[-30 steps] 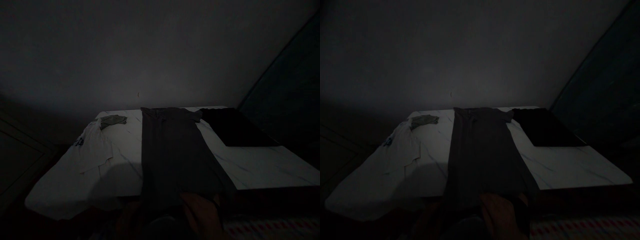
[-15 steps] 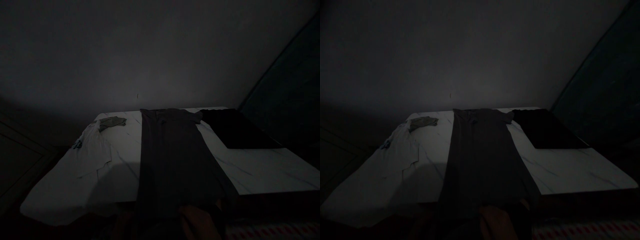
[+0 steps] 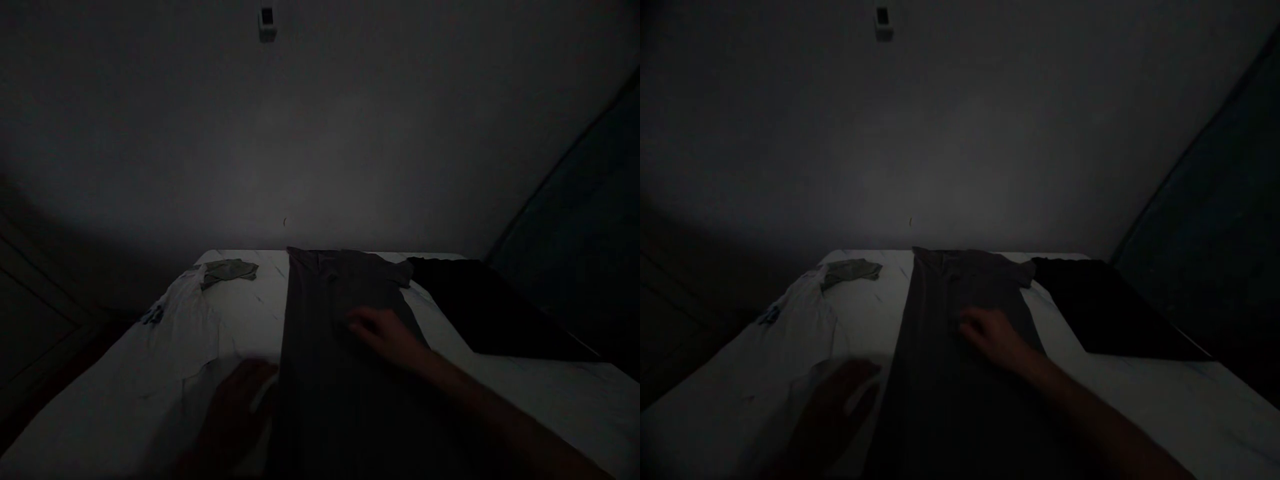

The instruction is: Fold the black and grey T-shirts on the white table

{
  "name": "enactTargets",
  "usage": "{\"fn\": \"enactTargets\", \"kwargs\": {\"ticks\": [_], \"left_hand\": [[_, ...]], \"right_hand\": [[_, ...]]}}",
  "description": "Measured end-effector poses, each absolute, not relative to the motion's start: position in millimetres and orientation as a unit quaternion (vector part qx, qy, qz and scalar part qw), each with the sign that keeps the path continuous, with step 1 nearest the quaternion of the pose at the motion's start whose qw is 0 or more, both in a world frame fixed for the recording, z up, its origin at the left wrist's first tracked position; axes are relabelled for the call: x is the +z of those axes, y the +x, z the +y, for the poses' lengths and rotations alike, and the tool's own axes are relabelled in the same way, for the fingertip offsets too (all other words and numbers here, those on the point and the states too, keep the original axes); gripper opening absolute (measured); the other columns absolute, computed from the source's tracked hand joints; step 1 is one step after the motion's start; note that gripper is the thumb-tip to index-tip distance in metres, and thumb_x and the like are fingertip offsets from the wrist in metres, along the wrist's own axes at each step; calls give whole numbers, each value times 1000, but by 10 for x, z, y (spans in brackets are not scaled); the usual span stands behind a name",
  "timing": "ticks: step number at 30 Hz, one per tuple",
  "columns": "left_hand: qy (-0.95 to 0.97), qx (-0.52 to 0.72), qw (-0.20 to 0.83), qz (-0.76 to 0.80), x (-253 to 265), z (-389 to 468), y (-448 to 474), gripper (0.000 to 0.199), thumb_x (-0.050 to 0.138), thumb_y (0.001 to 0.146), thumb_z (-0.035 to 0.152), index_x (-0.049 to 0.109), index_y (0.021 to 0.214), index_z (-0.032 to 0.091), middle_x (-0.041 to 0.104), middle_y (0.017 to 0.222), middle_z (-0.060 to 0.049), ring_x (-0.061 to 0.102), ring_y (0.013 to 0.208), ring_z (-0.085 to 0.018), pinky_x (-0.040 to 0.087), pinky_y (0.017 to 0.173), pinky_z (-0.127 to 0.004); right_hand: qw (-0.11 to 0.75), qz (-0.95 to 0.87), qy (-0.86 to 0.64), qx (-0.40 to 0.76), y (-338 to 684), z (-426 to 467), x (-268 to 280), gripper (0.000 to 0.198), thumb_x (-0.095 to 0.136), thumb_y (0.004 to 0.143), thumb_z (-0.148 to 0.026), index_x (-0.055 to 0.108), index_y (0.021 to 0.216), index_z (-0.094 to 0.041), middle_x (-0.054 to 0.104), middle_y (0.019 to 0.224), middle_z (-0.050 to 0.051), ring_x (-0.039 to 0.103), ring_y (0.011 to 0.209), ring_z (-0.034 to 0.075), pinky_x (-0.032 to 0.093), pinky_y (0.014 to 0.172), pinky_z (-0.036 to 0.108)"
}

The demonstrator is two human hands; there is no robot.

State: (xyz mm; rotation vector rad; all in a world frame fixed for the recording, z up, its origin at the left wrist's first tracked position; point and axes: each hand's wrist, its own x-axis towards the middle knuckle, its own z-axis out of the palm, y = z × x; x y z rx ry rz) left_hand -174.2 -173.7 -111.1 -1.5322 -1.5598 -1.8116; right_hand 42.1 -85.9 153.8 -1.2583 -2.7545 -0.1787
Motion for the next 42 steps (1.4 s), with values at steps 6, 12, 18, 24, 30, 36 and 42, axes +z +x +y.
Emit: {"fn": "enactTargets", "kwargs": {"ticks": [6, 12, 18, 24, 30, 36, 42], "left_hand": [[-605, -535, -84, -584, 157, -60, -2782, 49, 37, 90, 47, 65, 121, 21, 64, 126, -3, 60, 115, -8, 49, 116, -27], [-588, -517, -111, -612, 614, 1466, -3356, 50, 38, 92, 40, 56, 130, 13, 54, 137, -10, 51, 133, -10, 38, 129, -41], [-613, -496, -154, -596, 750, 2192, -3384, 54, 48, 88, 48, 57, 126, 11, 55, 135, -9, 51, 132, -9, 40, 128, -39], [-625, -509, -195, -558, 784, 2353, -3415, 48, 56, 84, 49, 64, 107, 7, 65, 108, -6, 58, 107, -4, 50, 112, -30], [-621, -550, -267, -490, 946, 2373, -3336, 49, 52, 86, 49, 61, 110, 7, 64, 100, -5, 55, 85, 2, 52, 86, -16], [-626, -533, -260, -507, 1022, 2595, -3169, 45, 56, 85, 44, 61, 106, 6, 64, 96, -4, 56, 88, 1, 54, 91, -19], [-629, -525, -210, -533, 975, 2690, -3073, 53, 55, 84, 52, 60, 111, 7, 63, 108, -7, 57, 107, -4, 54, 105, -27]], "right_hand": [[49, -873, -433, -219, -579, 924, 2123, 38, 45, 97, -32, 66, 123, -13, 64, 124, 10, 61, 112, 20, 42, 95, 27], [60, -836, -507, -203, -902, 1792, 2007, 57, 36, 99, -51, 68, 120, -8, 64, 122, 18, 61, 116, 26, 45, 95, 32], [71, -845, -499, -178, -848, 2082, 1915, 48, 59, 88, -53, 69, 118, -17, 66, 121, 10, 62, 112, 24, 45, 90, 29], [66, -877, -442, -175, -832, 1999, 1908, 24, 60, 89, -30, 70, 104, -15, 68, 108, 7, 62, 103, 17, 42, 88, 26], [148, -864, -462, -137, -744, 1883, 1876, 40, 44, 99, -36, 54, 128, -11, 63, 120, 12, 59, 110, 21, 41, 93, 29], [195, -864, -448, -120, -569, 1857, 1924, 35, 48, 97, -32, 52, 124, -10, 63, 116, 11, 60, 107, 19, 41, 94, 28], [218, -811, -534, -98, -430, 1819, 1977, 36, 61, 89, -32, 60, 119, -12, 62, 123, 10, 58, 115, 19, 42, 100, 28]]}}
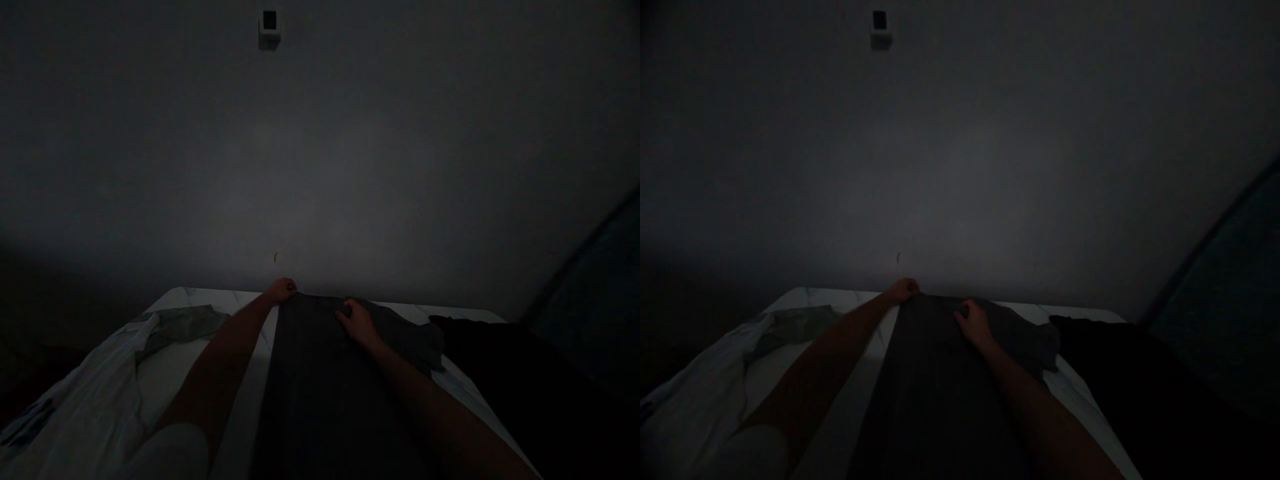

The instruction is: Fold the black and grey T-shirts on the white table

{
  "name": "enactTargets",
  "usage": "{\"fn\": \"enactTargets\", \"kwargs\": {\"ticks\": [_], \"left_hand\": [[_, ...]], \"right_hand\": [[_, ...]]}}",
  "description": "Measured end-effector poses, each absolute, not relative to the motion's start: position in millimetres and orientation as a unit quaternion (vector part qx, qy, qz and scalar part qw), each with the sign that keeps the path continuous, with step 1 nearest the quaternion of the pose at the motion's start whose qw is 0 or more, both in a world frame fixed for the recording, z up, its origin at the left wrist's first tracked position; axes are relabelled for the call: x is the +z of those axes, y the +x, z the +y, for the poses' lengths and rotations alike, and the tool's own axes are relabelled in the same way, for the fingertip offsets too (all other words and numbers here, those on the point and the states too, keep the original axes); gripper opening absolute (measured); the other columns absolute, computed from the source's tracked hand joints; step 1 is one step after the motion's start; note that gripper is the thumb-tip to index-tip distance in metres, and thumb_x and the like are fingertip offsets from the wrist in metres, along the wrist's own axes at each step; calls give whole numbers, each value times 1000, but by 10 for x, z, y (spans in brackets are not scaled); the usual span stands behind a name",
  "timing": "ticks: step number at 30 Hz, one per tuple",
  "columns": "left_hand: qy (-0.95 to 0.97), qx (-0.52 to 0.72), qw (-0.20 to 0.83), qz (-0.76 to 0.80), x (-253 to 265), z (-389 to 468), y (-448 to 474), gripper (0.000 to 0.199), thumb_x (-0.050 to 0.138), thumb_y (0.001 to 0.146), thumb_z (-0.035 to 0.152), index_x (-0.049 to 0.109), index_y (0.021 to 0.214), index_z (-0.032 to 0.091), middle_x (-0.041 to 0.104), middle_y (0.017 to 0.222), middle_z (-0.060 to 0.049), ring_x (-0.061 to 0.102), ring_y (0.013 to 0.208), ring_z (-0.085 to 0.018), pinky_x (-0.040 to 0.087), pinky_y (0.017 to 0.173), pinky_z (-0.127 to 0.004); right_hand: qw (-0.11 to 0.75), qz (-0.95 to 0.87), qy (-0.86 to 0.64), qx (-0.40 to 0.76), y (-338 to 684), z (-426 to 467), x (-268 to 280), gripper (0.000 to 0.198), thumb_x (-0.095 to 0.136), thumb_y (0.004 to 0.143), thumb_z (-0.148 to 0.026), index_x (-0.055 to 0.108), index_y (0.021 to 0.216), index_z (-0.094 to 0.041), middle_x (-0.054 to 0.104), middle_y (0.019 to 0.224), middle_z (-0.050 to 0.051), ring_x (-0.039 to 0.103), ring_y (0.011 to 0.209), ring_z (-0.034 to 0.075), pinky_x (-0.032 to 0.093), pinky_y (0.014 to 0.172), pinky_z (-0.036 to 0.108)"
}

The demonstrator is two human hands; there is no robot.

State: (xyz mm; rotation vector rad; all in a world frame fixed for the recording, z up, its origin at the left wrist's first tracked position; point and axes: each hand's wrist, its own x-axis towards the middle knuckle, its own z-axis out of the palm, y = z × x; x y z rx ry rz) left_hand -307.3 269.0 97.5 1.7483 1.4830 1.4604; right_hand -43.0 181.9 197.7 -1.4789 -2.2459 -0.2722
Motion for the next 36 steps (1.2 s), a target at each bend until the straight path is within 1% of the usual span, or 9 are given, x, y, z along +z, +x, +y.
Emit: {"fn": "enactTargets", "kwargs": {"ticks": [4, 9, 13, 22, 25, 28, 30, 33, 36], "left_hand": [[622, 521, 196, 551, 959, 2695, -3050, 54, 55, 83, 52, 59, 116, 9, 63, 112, -7, 58, 108, -5, 53, 108, -30], [619, 520, 177, 560, 953, 2674, -3032, 54, 57, 83, 50, 59, 120, 11, 62, 117, -7, 58, 110, -5, 52, 112, -33], [624, 522, 159, 560, 942, 2627, -3008, 52, 55, 84, 50, 61, 116, 10, 62, 118, -7, 57, 114, -6, 48, 117, -36], [621, 525, 127, 568, 926, 2532, -2961, 51, 48, 87, 50, 60, 120, 13, 61, 122, -7, 56, 116, -6, 47, 118, -35], [588, 542, 84, 595, 1005, 2391, -2875, 51, 38, 91, 45, 54, 131, 17, 52, 136, -8, 49, 130, -11, 42, 123, -42], [577, 541, 37, 611, 1064, 2175, -2640, 54, 23, 93, 40, 53, 132, 20, 48, 139, -10, 48, 134, -17, 40, 123, -47], [587, 528, 16, 614, 1052, 2034, -2417, 60, 20, 92, 46, 55, 131, 18, 49, 140, -13, 44, 139, -22, 32, 128, -51], [588, 510, 9, 628, 970, 1914, -2111, 75, 18, 89, 57, 43, 143, 11, 33, 154, -17, 20, 155, -33, 10, 134, -59], [600, 484, 40, 635, 889, 1923, -1966, 81, 18, 88, 59, 31, 152, 10, 19, 161, -15, 11, 158, -35, 5, 133, -64]], "right_hand": [[196, -788, -582, -37, -424, 1770, 2008, 41, 66, 85, -32, 61, 121, -14, 59, 129, 10, 56, 121, 21, 42, 104, 30], [238, -814, -529, -18, -415, 1764, 1989, 33, 62, 87, -28, 61, 116, -11, 62, 120, 8, 58, 112, 17, 43, 99, 26], [219, -811, -542, -27, -373, 1748, 1952, 41, 65, 86, -27, 57, 123, -12, 61, 123, 8, 58, 112, 16, 43, 97, 25], [194, -788, -581, -56, -291, 1698, 1978, 42, 66, 85, -26, 59, 123, -11, 59, 129, 9, 56, 121, 20, 41, 104, 29], [191, -788, -583, -47, -268, 1705, 1954, 43, 64, 86, -29, 58, 125, -12, 57, 132, 10, 56, 121, 20, 41, 105, 30], [234, -781, -578, 1, -280, 1720, 1929, 50, 63, 86, -37, 55, 130, -15, 57, 132, 9, 55, 122, 20, 42, 104, 31], [261, -790, -553, 33, -301, 1739, 1913, 56, 67, 83, -36, 51, 133, -16, 56, 132, 8, 55, 122, 19, 43, 103, 30], [283, -811, -508, 56, -334, 1771, 1889, 57, 67, 81, -28, 49, 133, -14, 56, 131, 8, 55, 120, 17, 44, 101, 27], [285, -812, -508, 28, -352, 1767, 1882, 50, 60, 85, -21, 48, 133, -12, 56, 132, 9, 54, 120, 17, 42, 105, 28]]}}
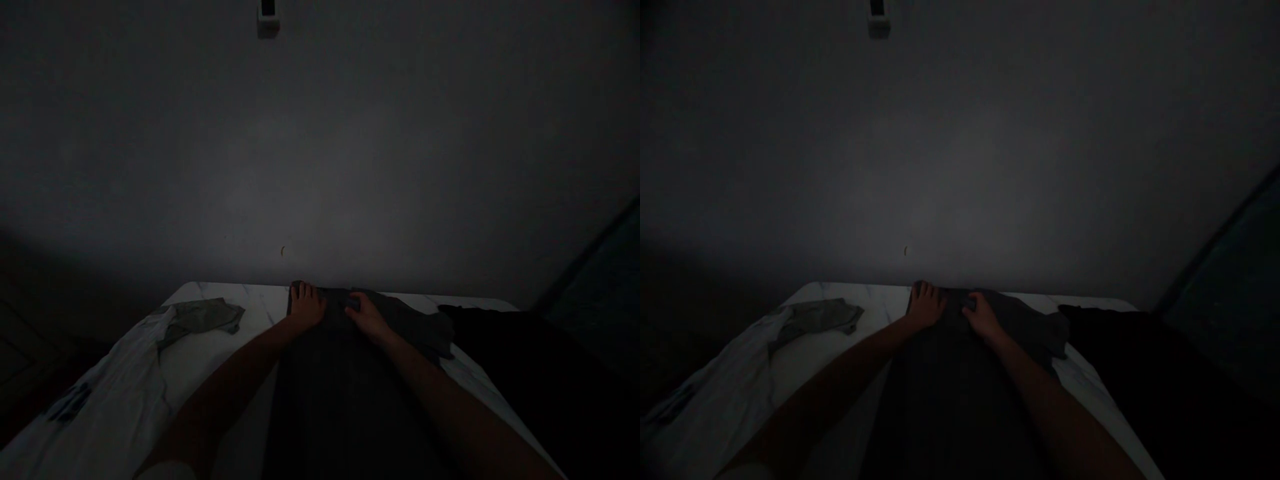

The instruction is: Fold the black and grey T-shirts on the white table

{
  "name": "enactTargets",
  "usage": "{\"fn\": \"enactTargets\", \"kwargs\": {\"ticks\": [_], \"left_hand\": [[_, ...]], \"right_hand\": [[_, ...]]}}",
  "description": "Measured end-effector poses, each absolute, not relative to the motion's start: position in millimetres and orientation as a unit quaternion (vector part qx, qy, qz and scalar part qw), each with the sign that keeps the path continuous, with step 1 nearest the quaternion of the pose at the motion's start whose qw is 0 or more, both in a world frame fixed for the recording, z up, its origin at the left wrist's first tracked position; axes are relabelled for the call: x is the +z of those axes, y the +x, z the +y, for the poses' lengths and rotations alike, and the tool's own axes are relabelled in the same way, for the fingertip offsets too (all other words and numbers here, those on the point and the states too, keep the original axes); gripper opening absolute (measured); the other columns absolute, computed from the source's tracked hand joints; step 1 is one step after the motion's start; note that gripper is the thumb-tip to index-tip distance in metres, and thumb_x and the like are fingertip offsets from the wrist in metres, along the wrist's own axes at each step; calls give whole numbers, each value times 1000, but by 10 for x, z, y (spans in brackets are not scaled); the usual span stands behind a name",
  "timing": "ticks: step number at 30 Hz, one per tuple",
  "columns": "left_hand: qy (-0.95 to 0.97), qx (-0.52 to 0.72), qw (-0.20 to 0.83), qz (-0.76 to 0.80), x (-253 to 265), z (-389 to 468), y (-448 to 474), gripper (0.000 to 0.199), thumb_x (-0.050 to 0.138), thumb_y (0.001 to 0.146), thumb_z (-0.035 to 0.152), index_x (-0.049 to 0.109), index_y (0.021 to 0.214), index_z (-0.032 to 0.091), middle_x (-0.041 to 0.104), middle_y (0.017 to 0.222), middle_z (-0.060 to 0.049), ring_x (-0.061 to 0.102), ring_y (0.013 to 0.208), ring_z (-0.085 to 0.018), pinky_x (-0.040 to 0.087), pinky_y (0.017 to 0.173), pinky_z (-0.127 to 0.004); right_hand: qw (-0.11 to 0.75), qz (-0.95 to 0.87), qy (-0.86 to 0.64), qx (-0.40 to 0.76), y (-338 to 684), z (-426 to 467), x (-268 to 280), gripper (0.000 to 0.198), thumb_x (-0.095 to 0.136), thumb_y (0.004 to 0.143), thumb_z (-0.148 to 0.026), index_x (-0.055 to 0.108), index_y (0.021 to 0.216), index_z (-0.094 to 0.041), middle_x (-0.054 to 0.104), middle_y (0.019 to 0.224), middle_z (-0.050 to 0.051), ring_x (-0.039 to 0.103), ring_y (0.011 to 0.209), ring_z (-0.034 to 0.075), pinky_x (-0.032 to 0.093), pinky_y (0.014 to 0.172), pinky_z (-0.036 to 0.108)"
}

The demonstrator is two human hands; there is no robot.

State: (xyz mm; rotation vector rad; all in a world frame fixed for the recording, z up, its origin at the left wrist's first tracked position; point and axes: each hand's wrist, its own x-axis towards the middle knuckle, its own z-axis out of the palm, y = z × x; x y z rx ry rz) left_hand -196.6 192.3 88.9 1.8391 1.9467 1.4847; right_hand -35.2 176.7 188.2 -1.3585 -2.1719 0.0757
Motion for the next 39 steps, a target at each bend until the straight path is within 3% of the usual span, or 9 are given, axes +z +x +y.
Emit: {"fn": "enactTargets", "kwargs": {"ticks": [5, 10, 13, 15, 19, 23, 27, 35, 39], "left_hand": [[634, 470, 58, 611, 854, 1963, -1991, 76, 14, 87, 60, 31, 152, 24, 19, 163, -5, 12, 158, -32, 6, 131, -69], [647, 476, 48, 594, 870, 1935, -2049, 71, 15, 89, 57, 34, 150, 28, 23, 162, -2, 18, 157, -29, 15, 132, -65], [606, 504, 27, 615, 886, 1940, -2083, 75, 11, 89, 54, 27, 153, 19, 17, 163, -8, 17, 156, -29, 20, 134, -57], [573, 518, 17, 635, 895, 1946, -2107, 79, 8, 89, 52, 30, 151, 9, 21, 160, -16, 21, 154, -30, 23, 134, -51], [561, 513, 17, 650, 889, 1947, -2132, 75, 12, 90, 50, 47, 137, 4, 38, 149, -19, 32, 146, -29, 28, 130, -50], [575, 497, 23, 649, 866, 1938, -2132, 74, 17, 89, 53, 46, 139, 7, 34, 152, -18, 28, 149, -30, 23, 131, -54], [587, 481, 40, 650, 854, 1957, -2146, 72, 18, 88, 56, 40, 146, 19, 27, 159, -10, 18, 153, -34, 17, 130, -62], [599, 454, 57, 656, 852, 2046, -2169, 72, 13, 87, 60, 34, 148, 28, 20, 162, -3, 11, 157, -28, 8, 130, -68], [599, 444, 55, 664, 850, 2036, -2191, 70, 13, 87, 61, 35, 146, 33, 24, 161, -1, 16, 155, -26, 13, 129, -67]], "right_hand": [[284, -808, -514, -47, -341, 1643, 1913, 50, 59, 87, -22, 49, 135, -13, 56, 134, 9, 54, 123, 18, 38, 109, 30], [265, -784, -561, -29, -306, 1576, 1871, 50, 63, 85, -21, 52, 133, -10, 59, 129, 10, 57, 118, 19, 42, 103, 29], [264, -762, -591, 25, -276, 1569, 1850, 60, 66, 85, -39, 51, 136, -10, 55, 134, 13, 56, 122, 21, 44, 104, 30], [261, -751, -603, 70, -251, 1552, 1864, 73, 69, 82, -46, 46, 141, -11, 52, 139, 14, 55, 125, 21, 44, 105, 30], [225, -777, -581, 95, -210, 1494, 1908, 95, 81, 67, -33, 38, 149, -10, 47, 145, 14, 49, 133, 23, 41, 112, 31], [249, -805, -528, 105, -235, 1440, 1878, 76, 69, 77, -24, 39, 146, -14, 47, 145, 10, 50, 130, 17, 41, 111, 28], [288, -824, -485, 47, -305, 1374, 1803, 56, 53, 89, -25, 40, 143, -15, 50, 141, 10, 52, 127, 14, 39, 112, 27], [271, -814, -514, -22, -289, 1218, 1711, 51, 61, 85, -17, 54, 135, -15, 58, 133, 9, 57, 123, 19, 42, 111, 33], [258, -809, -525, -52, -238, 1191, 1688, 46, 59, 87, -17, 58, 133, -15, 58, 134, 8, 58, 122, 19, 42, 112, 34]]}}
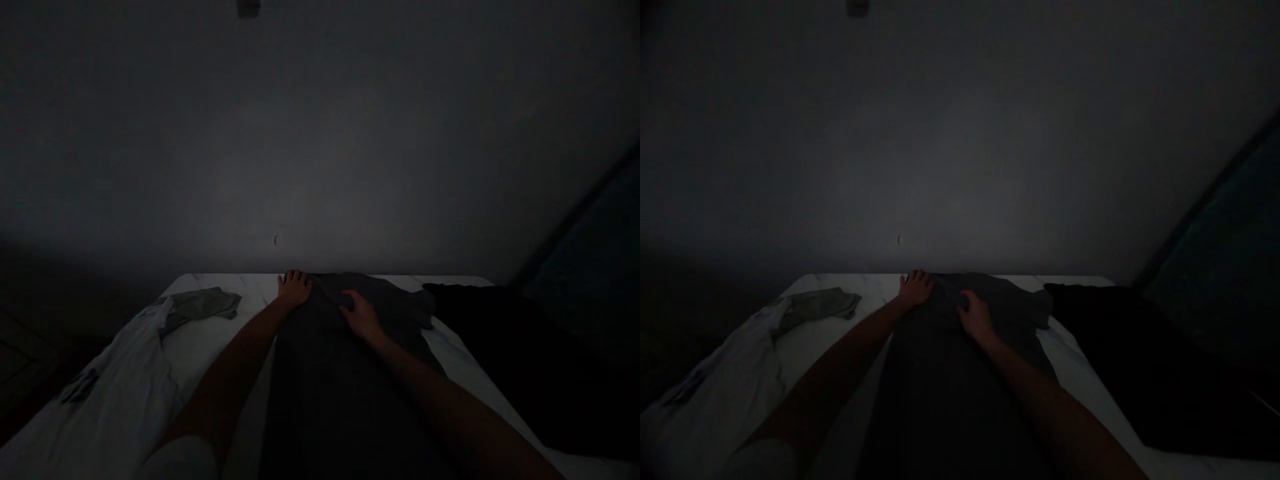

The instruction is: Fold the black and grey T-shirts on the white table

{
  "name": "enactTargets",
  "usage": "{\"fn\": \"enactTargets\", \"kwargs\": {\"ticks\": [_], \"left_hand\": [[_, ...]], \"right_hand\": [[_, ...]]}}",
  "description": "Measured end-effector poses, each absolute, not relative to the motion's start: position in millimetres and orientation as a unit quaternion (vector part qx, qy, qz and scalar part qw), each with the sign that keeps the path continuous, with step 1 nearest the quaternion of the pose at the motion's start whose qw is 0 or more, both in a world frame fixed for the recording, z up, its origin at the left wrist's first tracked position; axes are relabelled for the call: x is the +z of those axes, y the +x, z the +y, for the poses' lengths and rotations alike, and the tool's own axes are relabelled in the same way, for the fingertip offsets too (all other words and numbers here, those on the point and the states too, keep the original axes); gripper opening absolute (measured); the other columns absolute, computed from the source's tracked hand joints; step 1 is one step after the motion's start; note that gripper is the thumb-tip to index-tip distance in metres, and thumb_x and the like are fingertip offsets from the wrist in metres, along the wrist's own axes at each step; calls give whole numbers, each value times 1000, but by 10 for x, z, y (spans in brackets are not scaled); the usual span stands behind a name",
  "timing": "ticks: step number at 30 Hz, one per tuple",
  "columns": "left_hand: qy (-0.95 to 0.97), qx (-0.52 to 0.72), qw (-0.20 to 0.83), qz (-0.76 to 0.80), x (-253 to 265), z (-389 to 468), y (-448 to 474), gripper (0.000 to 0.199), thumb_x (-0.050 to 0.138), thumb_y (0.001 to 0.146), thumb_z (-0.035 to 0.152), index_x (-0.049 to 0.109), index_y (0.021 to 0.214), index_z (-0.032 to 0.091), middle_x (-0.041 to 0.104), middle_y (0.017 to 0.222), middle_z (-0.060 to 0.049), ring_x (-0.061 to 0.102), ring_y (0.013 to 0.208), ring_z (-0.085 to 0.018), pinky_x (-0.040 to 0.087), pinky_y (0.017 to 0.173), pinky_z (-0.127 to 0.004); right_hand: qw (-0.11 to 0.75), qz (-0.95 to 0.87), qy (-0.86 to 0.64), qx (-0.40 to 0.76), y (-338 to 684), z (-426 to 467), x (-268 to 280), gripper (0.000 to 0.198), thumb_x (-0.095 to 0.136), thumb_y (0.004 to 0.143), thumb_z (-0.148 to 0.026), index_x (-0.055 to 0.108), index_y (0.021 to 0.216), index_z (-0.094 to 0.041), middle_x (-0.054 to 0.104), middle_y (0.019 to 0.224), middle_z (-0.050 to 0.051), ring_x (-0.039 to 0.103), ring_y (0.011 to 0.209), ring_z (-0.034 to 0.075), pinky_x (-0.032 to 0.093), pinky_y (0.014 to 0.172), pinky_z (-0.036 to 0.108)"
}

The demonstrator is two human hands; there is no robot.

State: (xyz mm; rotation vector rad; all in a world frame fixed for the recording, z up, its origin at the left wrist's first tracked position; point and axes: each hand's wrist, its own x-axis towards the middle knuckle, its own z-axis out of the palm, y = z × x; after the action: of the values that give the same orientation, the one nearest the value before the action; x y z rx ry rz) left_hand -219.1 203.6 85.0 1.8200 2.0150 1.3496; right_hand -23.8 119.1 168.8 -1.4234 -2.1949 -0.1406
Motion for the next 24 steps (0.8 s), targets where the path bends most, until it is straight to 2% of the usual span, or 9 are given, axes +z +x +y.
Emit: {"fn": "enactTargets", "kwargs": {"ticks": [6, 10, 13, 16, 20, 22, 24], "left_hand": [[601, 437, 36, 668, 897, 1981, -2212, 71, 10, 87, 60, 38, 145, 31, 27, 159, -4, 23, 152, -28, 20, 126, -69], [605, 457, -14, 652, 957, 1767, -2125, 77, 2, 88, 56, 33, 150, 21, 21, 162, -7, 16, 156, -26, 17, 132, -61], [642, 452, -34, 618, 902, 1458, -1967, 79, -2, 88, 56, 28, 152, 22, 18, 163, -4, 11, 159, -22, 14, 136, -56], [687, 422, -23, 591, 725, 1129, -1773, 81, -1, 86, 62, 24, 154, 25, 11, 165, 1, 8, 160, -21, 12, 136, -58], [722, 382, 9, 576, 517, 894, -1618, 83, -1, 85, 66, 31, 151, 29, 12, 164, 2, 13, 160, -25, 14, 134, -63], [725, 379, 16, 575, 500, 852, -1599, 81, -3, 85, 66, 28, 152, 32, 13, 164, 4, 14, 160, -24, 15, 135, -61], [723, 381, 20, 576, 508, 790, -1587, 81, -3, 85, 65, 22, 154, 33, 12, 164, 4, 12, 160, -23, 15, 135, -60]], "right_hand": [[213, -802, -554, -67, -107, 1178, 1669, 49, 62, 84, -18, 58, 133, -14, 59, 133, 9, 57, 123, 20, 42, 112, 34], [223, -809, -522, -151, -4, 1134, 1748, 49, 61, 84, -18, 58, 133, -12, 61, 126, 9, 58, 117, 22, 45, 108, 36], [215, -837, -460, -206, -59, 1093, 1813, 43, 52, 92, -20, 59, 133, -13, 59, 130, 9, 55, 121, 19, 43, 111, 35], [133, -890, -369, -230, -188, 1104, 1787, 48, 36, 100, -30, 54, 142, -15, 50, 145, 7, 43, 137, 19, 31, 122, 35], [-28, -895, -371, -246, -229, 1207, 1599, 67, 23, 102, -50, 32, 157, -14, 23, 162, 5, 16, 153, 28, 18, 127, 49], [-77, -877, -403, -249, -182, 1263, 1508, 69, 19, 101, -53, 24, 160, -16, 14, 164, 3, 12, 154, 29, 15, 126, 52], [-91, -867, -413, -263, -135, 1304, 1455, 70, 17, 101, -55, 22, 160, -19, 12, 164, 1, 11, 154, 27, 12, 127, 51]]}}
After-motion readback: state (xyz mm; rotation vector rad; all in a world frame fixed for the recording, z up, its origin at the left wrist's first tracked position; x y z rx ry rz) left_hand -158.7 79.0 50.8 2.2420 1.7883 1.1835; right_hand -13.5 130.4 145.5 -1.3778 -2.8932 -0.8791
